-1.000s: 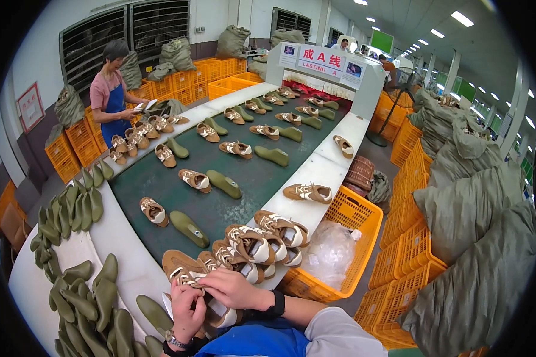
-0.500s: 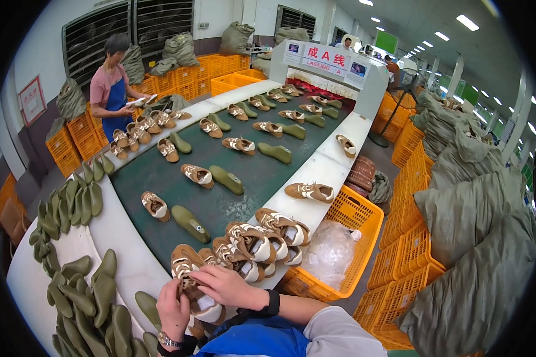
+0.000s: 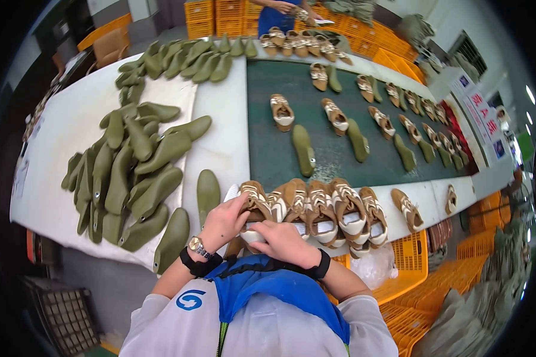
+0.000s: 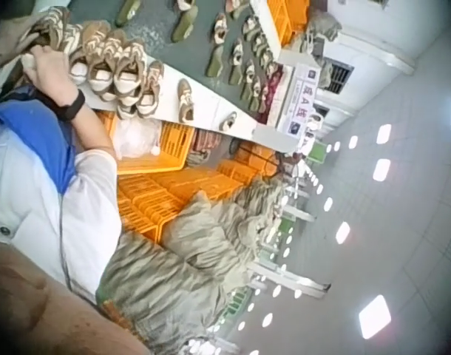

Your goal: Manually assemble shoe components onto lasts on a production line.

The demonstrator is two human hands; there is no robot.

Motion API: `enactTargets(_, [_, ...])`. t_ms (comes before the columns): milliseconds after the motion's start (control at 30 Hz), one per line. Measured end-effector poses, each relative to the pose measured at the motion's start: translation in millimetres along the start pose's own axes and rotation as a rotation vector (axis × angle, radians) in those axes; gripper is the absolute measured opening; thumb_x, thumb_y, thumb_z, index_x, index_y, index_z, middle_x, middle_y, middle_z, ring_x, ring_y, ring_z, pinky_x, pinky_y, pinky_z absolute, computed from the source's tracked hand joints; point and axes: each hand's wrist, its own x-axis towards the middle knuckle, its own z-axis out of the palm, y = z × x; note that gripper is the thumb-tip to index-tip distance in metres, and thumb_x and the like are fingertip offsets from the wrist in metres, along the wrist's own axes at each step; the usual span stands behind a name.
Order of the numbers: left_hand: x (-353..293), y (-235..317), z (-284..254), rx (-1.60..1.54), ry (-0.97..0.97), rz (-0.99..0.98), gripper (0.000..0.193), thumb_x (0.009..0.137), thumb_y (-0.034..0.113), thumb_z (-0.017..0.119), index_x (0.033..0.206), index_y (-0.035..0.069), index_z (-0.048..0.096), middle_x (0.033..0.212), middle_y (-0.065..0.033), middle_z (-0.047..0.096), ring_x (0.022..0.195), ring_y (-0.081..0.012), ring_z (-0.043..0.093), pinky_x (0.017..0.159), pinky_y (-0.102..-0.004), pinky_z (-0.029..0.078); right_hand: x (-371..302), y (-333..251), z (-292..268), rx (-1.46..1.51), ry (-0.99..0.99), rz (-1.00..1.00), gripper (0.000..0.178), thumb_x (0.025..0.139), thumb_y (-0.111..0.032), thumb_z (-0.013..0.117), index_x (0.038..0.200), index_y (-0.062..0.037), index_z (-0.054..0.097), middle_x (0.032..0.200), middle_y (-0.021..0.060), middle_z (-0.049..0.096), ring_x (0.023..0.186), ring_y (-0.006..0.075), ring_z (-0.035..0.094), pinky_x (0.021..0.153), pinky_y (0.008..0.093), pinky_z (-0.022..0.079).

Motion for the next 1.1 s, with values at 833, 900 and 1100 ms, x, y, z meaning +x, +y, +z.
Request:
enactTargets(833, [-73, -140, 17, -1.435, 0.367, -1.005, 0.045, 0.084, 0.008, 0.059, 0.127, 0.002, 0.044, 0.114, -0.0139, 0.06, 0.101, -0.0236, 0.061, 0.086, -0.0357, 0.052, 24, 36, -4, 0.103, -0.219, 0.01, 0.034, 0.082, -0.023, 0.066, 0.109, -0.005, 0.062, 0.088, 0.0151, 0.066, 0.074, 0.032, 0.064, 0.068, 0.0408, 0.051])
enactTargets(900, [-68, -124, 7, -1.499, 0.387, -0.973, 0.046, 0.084, 0.005, 0.058, 0.128, 0.002, 0.044, 0.12, -0.0123, 0.057, 0.105, -0.0221, 0.059, 0.089, -0.0362, 0.05, 30, 35, -10, 0.184, -0.088, 0.102, 0.034, 0.082, -0.023, 0.066, 0.111, -0.0052, 0.061, 0.087, 0.0143, 0.066, 0.072, 0.03, 0.064, 0.067, 0.0391, 0.051])
enactTargets(1100, [-15, -43, -1, -0.997, 0.205, -0.526, 0.07, 0.079, 0.007, 0.06, 0.14, -0.001, 0.028, 0.133, -0.0172, 0.046, 0.122, -0.0272, 0.047, 0.101, -0.0379, 0.04, 69, 42, 13, 0.759, 0.021, 0.139, 0.078, 0.086, -0.022, 0.067, 0.144, -0.0013, 0.02, 0.13, 0.0186, 0.049, 0.112, 0.0237, 0.054, 0.088, 0.032, 0.047])
